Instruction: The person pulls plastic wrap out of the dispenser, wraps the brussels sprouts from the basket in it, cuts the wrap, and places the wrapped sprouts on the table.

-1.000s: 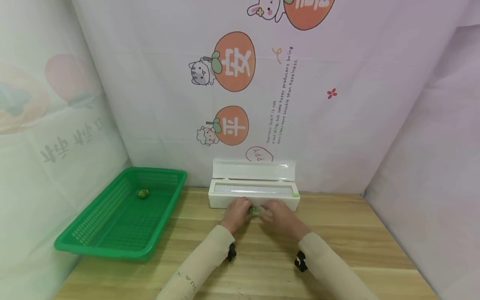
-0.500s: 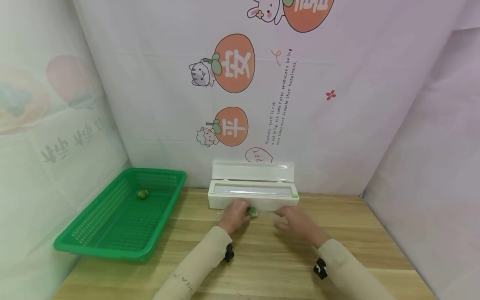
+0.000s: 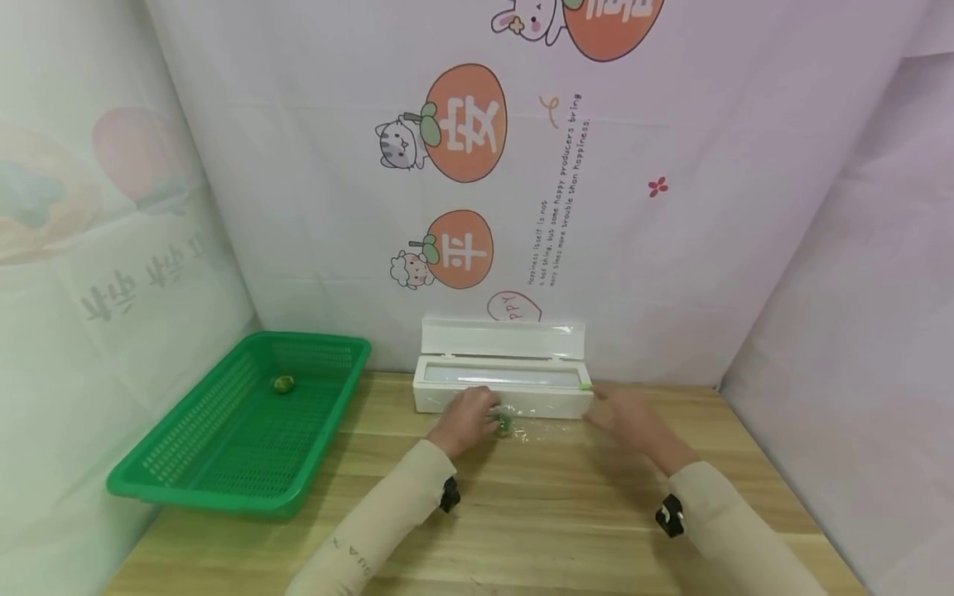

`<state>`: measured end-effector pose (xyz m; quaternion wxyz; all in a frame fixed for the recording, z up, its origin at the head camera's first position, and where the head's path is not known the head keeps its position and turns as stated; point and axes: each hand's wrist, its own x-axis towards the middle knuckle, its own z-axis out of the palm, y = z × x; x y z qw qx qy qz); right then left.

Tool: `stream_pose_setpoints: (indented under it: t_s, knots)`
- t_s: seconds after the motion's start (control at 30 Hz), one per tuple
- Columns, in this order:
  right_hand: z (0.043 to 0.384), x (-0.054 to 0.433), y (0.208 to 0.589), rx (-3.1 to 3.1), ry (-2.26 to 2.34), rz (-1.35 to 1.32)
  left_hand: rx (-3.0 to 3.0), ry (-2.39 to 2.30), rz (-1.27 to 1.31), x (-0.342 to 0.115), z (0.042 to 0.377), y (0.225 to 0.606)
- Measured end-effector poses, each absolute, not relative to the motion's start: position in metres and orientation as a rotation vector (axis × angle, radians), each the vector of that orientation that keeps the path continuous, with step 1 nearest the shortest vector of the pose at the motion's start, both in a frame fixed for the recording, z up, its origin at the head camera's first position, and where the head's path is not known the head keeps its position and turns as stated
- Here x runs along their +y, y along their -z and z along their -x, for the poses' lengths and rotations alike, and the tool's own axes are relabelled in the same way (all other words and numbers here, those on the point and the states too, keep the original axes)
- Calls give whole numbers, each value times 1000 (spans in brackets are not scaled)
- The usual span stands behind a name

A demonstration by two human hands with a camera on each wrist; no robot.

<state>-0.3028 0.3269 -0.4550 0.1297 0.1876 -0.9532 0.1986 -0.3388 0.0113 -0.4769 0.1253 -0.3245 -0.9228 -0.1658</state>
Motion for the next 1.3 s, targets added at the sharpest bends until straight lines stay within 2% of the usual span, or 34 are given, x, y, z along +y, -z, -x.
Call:
stream_pose_setpoints:
  t_s: [0.57, 1.3]
  knots:
    - [342, 335, 449, -2845, -604, -586, -2746, 523, 1032, 54, 350, 432]
    - [362, 335, 467, -2714, -601, -657, -2759, 637, 1159, 119, 381, 434]
